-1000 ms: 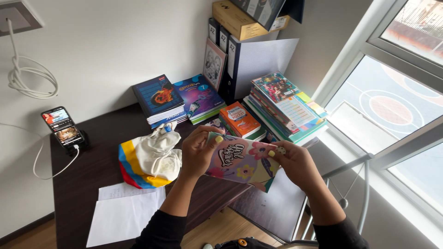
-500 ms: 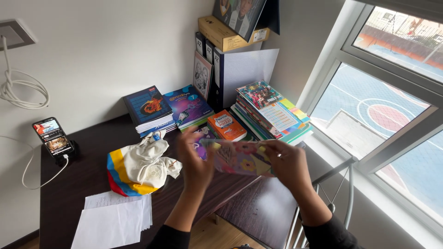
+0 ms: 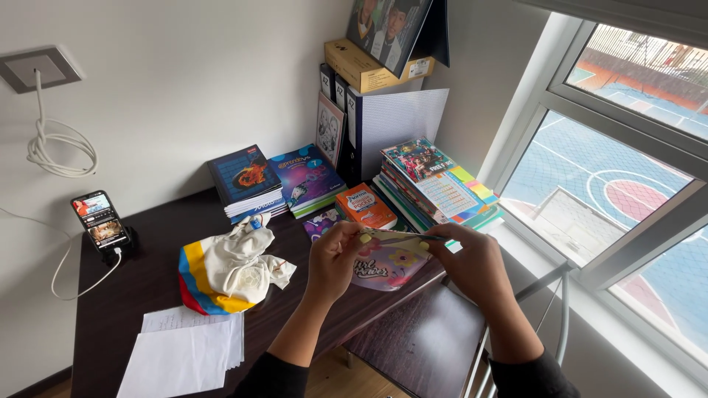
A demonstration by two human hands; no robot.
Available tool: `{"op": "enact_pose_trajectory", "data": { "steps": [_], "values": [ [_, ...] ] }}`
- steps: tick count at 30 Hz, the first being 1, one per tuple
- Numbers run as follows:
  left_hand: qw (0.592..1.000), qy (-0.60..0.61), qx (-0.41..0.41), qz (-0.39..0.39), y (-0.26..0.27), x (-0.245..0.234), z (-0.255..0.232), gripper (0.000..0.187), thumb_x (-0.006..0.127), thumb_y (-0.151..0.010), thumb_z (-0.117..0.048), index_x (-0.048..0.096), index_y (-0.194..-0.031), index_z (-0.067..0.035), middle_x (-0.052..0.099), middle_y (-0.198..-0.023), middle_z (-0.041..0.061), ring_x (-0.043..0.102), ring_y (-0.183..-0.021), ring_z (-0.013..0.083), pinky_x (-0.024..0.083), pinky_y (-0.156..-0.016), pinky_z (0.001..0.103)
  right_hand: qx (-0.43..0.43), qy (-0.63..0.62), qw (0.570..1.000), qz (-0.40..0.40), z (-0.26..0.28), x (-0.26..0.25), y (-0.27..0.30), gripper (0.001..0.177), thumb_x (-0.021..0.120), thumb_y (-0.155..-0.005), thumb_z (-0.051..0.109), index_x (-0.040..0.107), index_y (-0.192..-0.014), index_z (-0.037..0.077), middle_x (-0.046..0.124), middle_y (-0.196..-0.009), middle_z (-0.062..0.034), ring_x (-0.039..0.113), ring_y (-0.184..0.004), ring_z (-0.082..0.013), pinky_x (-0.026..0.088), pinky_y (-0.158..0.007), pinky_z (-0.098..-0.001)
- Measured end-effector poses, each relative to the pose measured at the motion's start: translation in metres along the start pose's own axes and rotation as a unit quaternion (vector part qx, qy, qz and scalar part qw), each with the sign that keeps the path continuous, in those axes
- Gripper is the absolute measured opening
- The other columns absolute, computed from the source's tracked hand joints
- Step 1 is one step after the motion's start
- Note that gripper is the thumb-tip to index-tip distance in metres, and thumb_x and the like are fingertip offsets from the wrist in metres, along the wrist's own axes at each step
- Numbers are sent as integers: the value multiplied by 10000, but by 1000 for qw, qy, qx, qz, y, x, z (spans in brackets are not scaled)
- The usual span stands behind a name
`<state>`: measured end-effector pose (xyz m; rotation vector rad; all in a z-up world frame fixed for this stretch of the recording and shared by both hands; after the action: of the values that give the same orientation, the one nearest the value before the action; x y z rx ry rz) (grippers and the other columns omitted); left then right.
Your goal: The person folds two sheets of patterned paper into small rectangular packets by hand. They unfold and refold the first sheet multiple times before completing it, then repeat the process with a second sheet. The folded packets are placed on the desk.
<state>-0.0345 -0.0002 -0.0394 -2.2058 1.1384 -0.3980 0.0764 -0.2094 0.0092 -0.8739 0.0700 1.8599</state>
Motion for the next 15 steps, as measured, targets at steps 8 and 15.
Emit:
{"op": "enact_pose_trajectory", "data": {
  "steps": [8, 15],
  "values": [
    [989, 55, -122, -63, 6, 6, -1, 168, 675, -987, -142, 738, -1102, -37, 771, -881, 148, 674, -818, 155, 544, -690, 342, 21, -127, 989, -69, -28, 20, 5, 185, 793, -863, 95, 838, -1035, 148, 814, -868, -62, 759, -852, -249, 567, -851, -407],
    [999, -27, -18, 9, -15, -2, -10, 342, 730, -938, -105, 662, -1273, -105, 769, -1054, 167, 760, -873, 294, 586, -702, 391, 10, -107, 989, -106, -25, 18, 6, 214, 800, -842, 90, 848, -1021, 198, 825, -851, -56, 781, -871, -255, 599, -776, -374]
  ]
}}
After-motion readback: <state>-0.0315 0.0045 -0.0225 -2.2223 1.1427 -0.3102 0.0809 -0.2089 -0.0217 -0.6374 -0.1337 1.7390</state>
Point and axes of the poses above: each hand's wrist, its own y-axis away from the middle knuckle, its own x-axis out of the palm, z = x × y, the point moved 2 cm from there along -y, towards the middle knuckle
